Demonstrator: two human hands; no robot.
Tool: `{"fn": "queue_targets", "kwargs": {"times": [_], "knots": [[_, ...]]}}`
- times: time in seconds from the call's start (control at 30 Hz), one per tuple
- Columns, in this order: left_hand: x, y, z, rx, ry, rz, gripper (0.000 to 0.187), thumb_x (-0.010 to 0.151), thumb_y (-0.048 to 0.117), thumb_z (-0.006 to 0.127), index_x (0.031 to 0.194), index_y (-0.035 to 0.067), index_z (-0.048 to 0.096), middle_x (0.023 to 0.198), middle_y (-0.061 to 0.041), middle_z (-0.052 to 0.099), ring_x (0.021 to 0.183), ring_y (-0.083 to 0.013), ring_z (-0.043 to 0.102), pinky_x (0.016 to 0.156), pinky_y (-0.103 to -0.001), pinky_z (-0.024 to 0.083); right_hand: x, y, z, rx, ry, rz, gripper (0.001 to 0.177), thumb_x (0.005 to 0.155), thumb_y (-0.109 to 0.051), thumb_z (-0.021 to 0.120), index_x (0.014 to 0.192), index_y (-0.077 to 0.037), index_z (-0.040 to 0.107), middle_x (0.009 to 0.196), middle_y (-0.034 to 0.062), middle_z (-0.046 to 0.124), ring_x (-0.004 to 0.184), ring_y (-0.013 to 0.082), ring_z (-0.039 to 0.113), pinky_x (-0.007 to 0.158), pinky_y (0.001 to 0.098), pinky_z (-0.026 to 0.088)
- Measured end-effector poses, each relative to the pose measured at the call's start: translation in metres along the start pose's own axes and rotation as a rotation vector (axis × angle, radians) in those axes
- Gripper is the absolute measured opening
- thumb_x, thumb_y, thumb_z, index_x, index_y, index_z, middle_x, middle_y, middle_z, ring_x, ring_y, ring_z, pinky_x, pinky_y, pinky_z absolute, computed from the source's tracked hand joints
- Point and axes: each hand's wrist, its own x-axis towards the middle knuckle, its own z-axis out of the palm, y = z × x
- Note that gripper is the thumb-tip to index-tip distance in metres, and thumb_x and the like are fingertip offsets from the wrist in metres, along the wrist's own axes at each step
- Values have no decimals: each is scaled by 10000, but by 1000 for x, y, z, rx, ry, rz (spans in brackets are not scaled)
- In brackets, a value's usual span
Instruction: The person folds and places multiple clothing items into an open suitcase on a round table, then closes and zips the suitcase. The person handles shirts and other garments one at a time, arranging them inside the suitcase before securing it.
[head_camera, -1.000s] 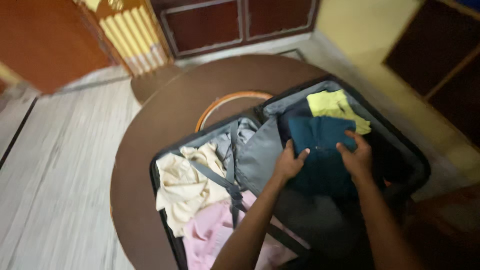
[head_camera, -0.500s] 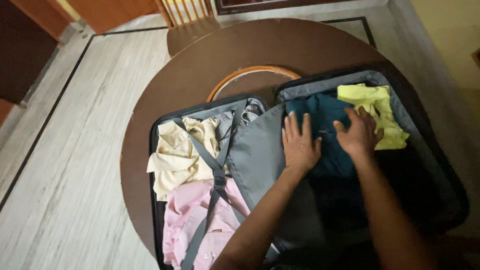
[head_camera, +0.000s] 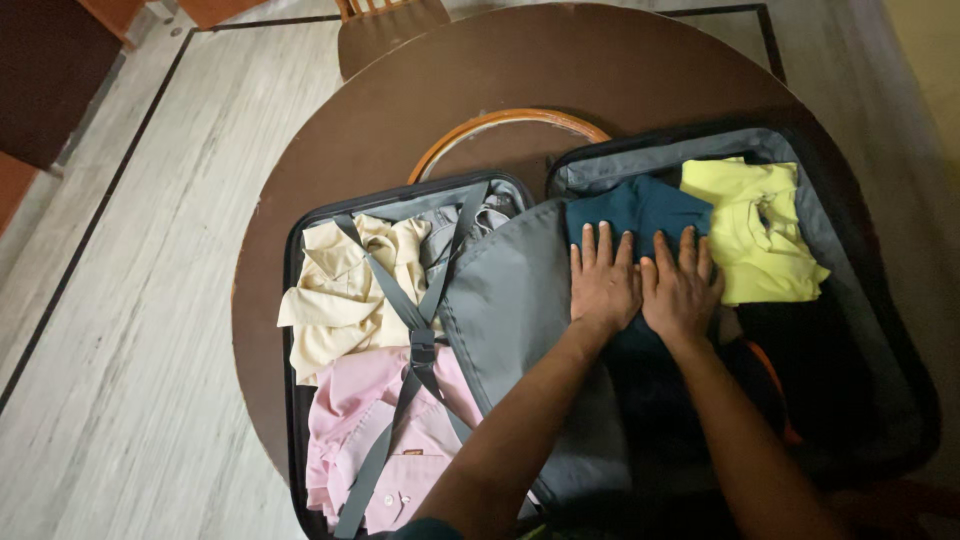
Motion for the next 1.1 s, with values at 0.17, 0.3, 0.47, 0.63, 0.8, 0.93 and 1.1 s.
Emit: {"fn": "queue_targets", "kwargs": {"times": [0.17,0.3,0.47,0.63,0.8,0.93,1.1], "knots": [[-2,-2,3,39,-7,19,602,1004,372,477,1543,106,453,1659,-232,298,1563,-454,175,1243,-601,150,-3,-5,-4,55,2,11,560,1052,-456,435,1527,-175,531,1657,222,338,1514,423,267,1117,708,200],[-1,-4,10,71,5,21,598,1008,388,462,1542,120,452,1657,-225,296,1563,-447,174,1238,-605,150,-3,-2,-3,54,18,-6,552,1057,-445,440,1528,-175,536,1658,220,343,1523,428,269,1122,718,215],[1,-6,12,115,-11,31,609,998,410,459,1547,148,448,1659,-197,304,1567,-422,186,1238,-600,149,-2,2,-4,58,-6,-28,550,1060,-444,451,1532,-175,538,1657,231,336,1520,458,263,1112,762,204],[-1,-10,1,103,-97,39,622,985,444,485,1541,168,444,1663,-183,291,1566,-397,191,1247,-600,126,-7,0,-12,0,-62,50,573,1004,-475,492,1502,-195,542,1667,213,302,1531,460,205,1095,815,115],[-17,-13,-11,59,-130,85,688,960,477,516,1558,151,416,1666,-210,265,1555,-412,173,1235,-587,119,-31,-7,-24,-8,-48,56,591,1012,-492,486,1522,-198,527,1665,235,283,1547,462,173,1088,828,98],[-26,-12,-23,70,-169,113,694,973,483,507,1563,130,409,1666,-209,270,1560,-406,173,1245,-585,112,-49,-16,-34,-4,-30,87,601,992,-507,492,1517,-217,532,1655,237,293,1538,465,183,1115,813,89],[-31,-21,-40,120,-168,152,673,994,479,485,1554,114,409,1661,-204,270,1558,-404,169,1244,-594,97,-67,-30,-46,-20,-53,49,607,1012,-520,487,1510,-176,533,1640,265,314,1530,486,202,1113,795,118]]}}
